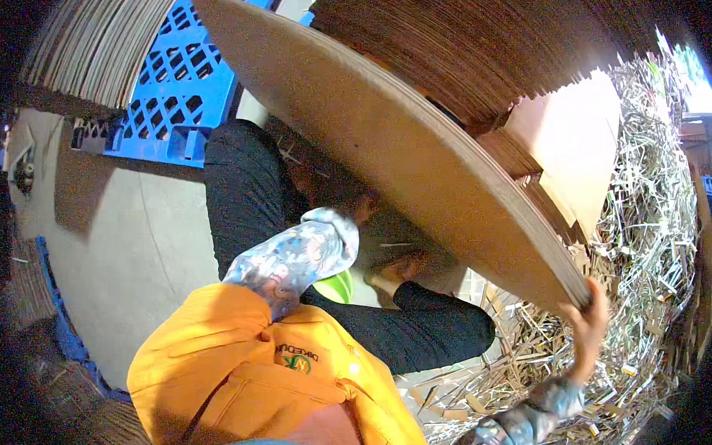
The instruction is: Organizing and stacking cardboard sheets onto a pallet.
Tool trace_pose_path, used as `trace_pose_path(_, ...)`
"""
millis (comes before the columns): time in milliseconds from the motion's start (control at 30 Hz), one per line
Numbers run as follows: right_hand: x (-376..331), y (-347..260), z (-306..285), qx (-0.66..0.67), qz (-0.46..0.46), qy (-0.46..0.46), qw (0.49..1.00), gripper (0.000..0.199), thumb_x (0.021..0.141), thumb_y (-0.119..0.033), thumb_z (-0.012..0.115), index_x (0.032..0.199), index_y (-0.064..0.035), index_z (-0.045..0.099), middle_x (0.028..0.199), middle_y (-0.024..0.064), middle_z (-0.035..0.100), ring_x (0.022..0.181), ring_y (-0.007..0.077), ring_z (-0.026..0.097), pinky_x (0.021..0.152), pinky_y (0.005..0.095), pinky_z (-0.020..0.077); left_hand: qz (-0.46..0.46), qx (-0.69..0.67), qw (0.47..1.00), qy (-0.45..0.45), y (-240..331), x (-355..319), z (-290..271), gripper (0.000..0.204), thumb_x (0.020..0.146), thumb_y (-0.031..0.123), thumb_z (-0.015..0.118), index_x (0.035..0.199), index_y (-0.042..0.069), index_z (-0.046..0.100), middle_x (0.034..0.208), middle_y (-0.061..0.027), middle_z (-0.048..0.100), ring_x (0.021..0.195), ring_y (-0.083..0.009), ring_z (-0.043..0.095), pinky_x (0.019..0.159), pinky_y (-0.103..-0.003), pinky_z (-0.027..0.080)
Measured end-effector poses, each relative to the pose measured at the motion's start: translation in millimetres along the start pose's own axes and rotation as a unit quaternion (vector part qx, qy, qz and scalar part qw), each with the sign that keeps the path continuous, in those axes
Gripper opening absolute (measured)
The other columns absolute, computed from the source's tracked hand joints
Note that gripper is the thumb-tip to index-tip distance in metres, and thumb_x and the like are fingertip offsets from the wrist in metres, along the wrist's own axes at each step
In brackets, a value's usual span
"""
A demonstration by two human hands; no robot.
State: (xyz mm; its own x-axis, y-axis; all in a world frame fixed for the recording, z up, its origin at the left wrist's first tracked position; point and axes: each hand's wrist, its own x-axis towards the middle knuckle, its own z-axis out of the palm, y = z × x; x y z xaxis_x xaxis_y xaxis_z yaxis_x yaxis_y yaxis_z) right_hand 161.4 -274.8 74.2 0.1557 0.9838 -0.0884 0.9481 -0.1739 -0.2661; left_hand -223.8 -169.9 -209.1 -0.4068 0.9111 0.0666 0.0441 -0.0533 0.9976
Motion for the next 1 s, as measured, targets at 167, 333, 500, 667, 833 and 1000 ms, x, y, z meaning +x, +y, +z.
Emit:
trace_pose_path(167,17,33,67,-0.121,-0.073,0.142,0.98,0.071,0.053,-0.021,0.075,0.116,-0.0036,0.048,0.113,0.0138,0.053,0.106,0.0319,0.047,0.092,0.0391,0.0319,-0.024,0.115,0.992,0.055,-14,49,14,0.046,0.081,0.011,0.054,0.123,0.001,0.038,0.121,-0.0158,0.04,0.114,-0.0295,0.038,0.097,-0.035,0.033)
trace_pose_path(333,21,33,65,-0.102,-0.066,0.156,0.98,0.07,0.054,-0.025,0.076,0.115,-0.0058,0.048,0.109,0.0138,0.052,0.106,0.0322,0.046,0.092,0.0394,0.0314,0.259,0.088,0.961,-0.028,115,100,-22,0.051,0.07,0.014,0.067,0.115,0.003,0.047,0.116,-0.0163,0.042,0.112,-0.0304,0.039,0.095,-0.04,0.033)
trace_pose_path(500,19,18,67,-0.14,-0.067,0.159,0.975,0.073,0.055,-0.024,0.075,0.12,-0.0067,0.046,0.112,0.0139,0.051,0.108,0.0324,0.046,0.093,0.0409,0.0316,0.456,0.204,0.858,0.122,182,233,-62,0.064,0.07,0.034,0.072,0.116,0.0,0.044,0.115,-0.0163,0.043,0.111,-0.03,0.039,0.097,-0.038,0.03)
trace_pose_path(667,16,25,67,-0.101,-0.08,0.17,0.977,0.076,0.057,-0.018,0.073,0.125,-0.0054,0.042,0.117,0.0152,0.049,0.11,0.0335,0.044,0.095,0.0407,0.0317,0.111,0.025,0.993,0.017,147,323,-103,0.074,0.069,0.046,0.071,0.115,-0.004,0.043,0.114,-0.015,0.046,0.105,-0.0243,0.044,0.094,-0.034,0.033)
trace_pose_path(833,19,28,69,-0.096,-0.078,0.167,0.978,0.076,0.06,-0.022,0.074,0.126,-0.0037,0.04,0.118,0.0177,0.049,0.111,0.0345,0.043,0.095,0.0413,0.0317,0.071,0.048,0.994,-0.068,125,289,-72,0.069,0.071,0.045,0.069,0.114,-0.002,0.044,0.106,-0.0128,0.053,0.098,-0.022,0.05,0.089,-0.031,0.037)
trace_pose_path(1000,13,38,69,-0.156,-0.092,0.191,0.965,0.079,0.062,-0.034,0.074,0.126,-0.0037,0.04,0.116,0.0193,0.051,0.109,0.0353,0.045,0.093,0.0419,0.0339,0.069,0.048,0.991,-0.105,117,317,-69,0.057,0.077,0.044,0.063,0.111,0.0,0.053,0.105,-0.0105,0.056,0.098,-0.0193,0.05,0.089,-0.031,0.036)
